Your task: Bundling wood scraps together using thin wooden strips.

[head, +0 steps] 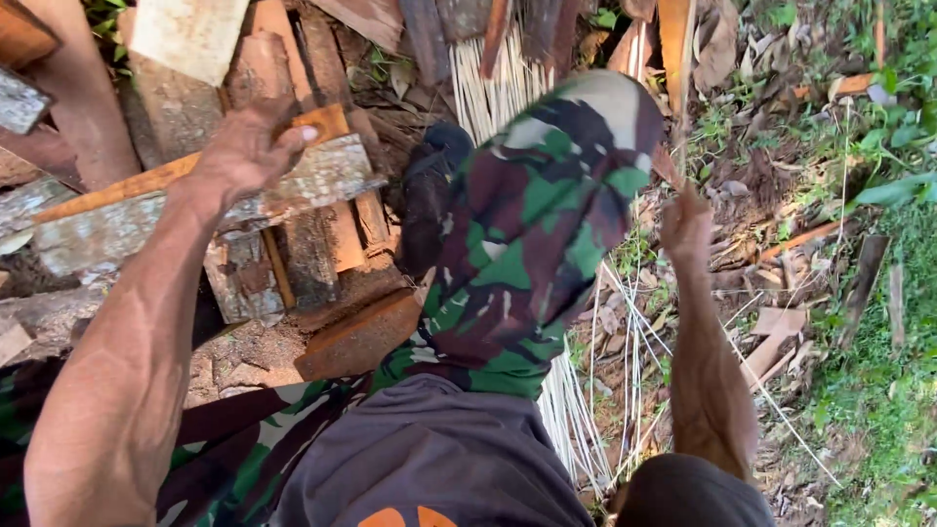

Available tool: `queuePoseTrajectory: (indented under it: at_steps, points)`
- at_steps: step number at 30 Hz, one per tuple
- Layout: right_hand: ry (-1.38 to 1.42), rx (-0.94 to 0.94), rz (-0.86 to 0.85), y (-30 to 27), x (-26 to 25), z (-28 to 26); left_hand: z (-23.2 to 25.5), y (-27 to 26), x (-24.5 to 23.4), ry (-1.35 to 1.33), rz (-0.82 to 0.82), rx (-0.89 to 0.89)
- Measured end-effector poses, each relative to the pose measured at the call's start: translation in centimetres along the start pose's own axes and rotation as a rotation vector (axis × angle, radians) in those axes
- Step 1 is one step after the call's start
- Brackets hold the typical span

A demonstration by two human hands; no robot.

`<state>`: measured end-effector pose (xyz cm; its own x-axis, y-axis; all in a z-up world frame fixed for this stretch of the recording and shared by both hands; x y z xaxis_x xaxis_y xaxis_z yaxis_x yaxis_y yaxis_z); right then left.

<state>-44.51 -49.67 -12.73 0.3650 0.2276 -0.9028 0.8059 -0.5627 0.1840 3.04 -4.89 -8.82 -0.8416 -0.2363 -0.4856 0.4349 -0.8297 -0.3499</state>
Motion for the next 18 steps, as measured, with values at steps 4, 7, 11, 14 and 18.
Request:
queuePoseTrajectory:
  at_steps: [4,7,11,14,18]
  points:
    - [-0.300,0.477,-0.074,-10.1,8.3,1.2,-2.5,-0.2,0.1,0.129,0.082,-0.055]
    - [-0.572,0.577,-0.844,-20.9,20.7,3.8,-3.0,0.3,0.3,0.147,0.155,0.018]
    - [0.089,0.873,-0.332,-23.3,19.5,-4.3,-2.1,-0.9,-0.6,-0.047,0.246,0.049]
    - [-0.060,0.887,-0.237,-24.0,20.3,-5.3,-2.2,-1.0,-0.7,-0.035,0.278,0.126]
    - [0.153,0.839,-0.295,-23.0,22.6,-9.5,-1.9,-1.5,-1.2,-0.005,0.348,0.220]
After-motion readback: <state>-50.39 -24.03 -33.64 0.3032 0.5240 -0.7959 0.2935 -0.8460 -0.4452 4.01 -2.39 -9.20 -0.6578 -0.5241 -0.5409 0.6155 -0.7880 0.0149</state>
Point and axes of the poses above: each hand's wrist, its own y-axis towards the middle knuckle, its own x-axis out of the palm, z = x × y, the point moved 10 cm from there along y, towards the middle knuckle, and after that the axes turned 9 degrees about -y, right-handed, at the moved point
